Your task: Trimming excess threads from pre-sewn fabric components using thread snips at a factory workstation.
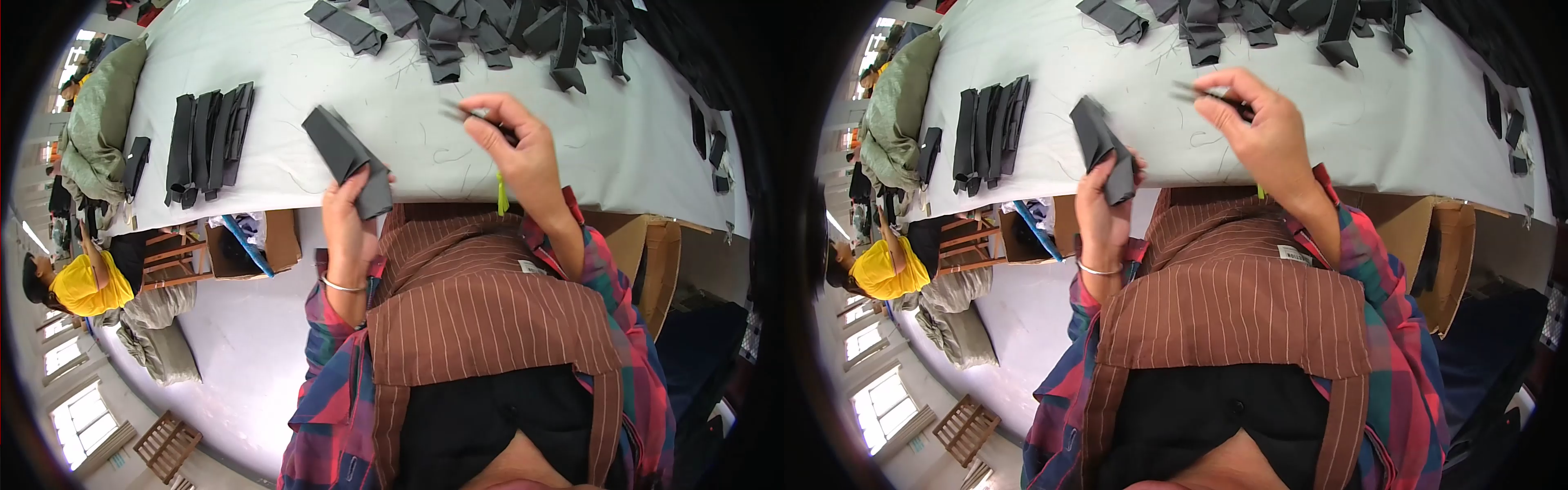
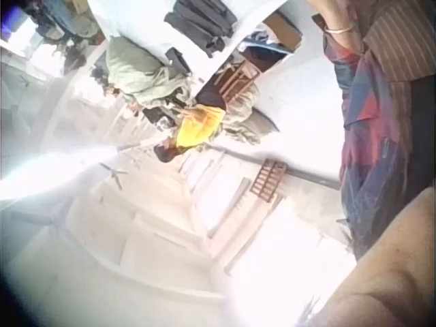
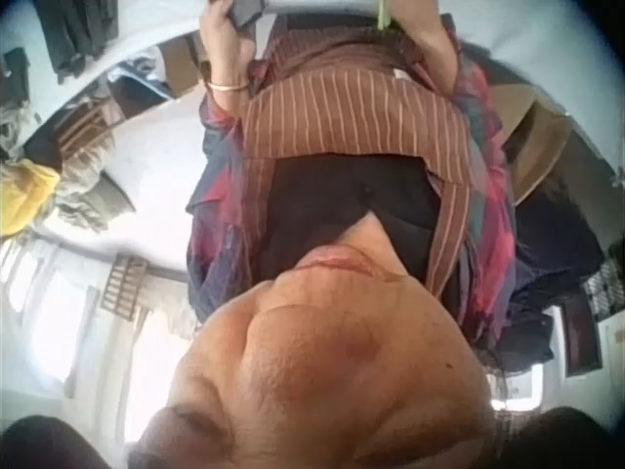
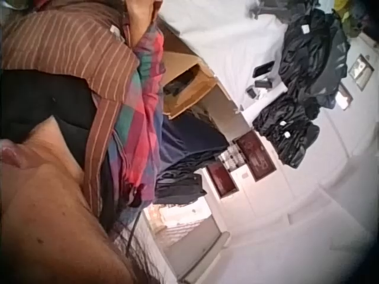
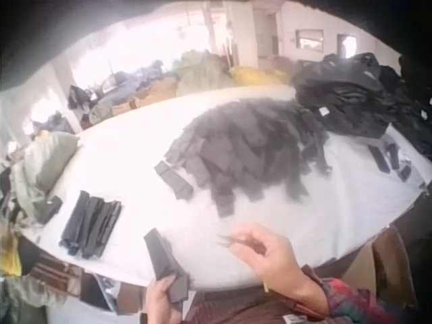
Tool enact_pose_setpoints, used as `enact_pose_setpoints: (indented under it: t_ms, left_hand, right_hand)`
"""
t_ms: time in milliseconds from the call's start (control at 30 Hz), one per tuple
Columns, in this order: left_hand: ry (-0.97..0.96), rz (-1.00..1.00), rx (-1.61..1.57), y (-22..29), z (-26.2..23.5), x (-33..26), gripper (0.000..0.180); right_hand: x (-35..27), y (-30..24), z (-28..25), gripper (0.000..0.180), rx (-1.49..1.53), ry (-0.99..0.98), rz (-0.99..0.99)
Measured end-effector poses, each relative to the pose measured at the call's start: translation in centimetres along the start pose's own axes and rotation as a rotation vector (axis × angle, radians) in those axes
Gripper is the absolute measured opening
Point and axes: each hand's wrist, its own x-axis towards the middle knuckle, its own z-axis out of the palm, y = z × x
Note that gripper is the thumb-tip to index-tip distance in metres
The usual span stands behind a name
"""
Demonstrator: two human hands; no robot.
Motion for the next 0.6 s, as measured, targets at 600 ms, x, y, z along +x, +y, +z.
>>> enact_pose_setpoints:
  t_ms: [600]
  left_hand:
    - [-0.352, -0.289, -0.231, -0.6, 2.5, -1.0, 0.043]
  right_hand:
    - [-3.5, 2.4, 1.4, 0.046, -0.332, -0.342, -0.408]
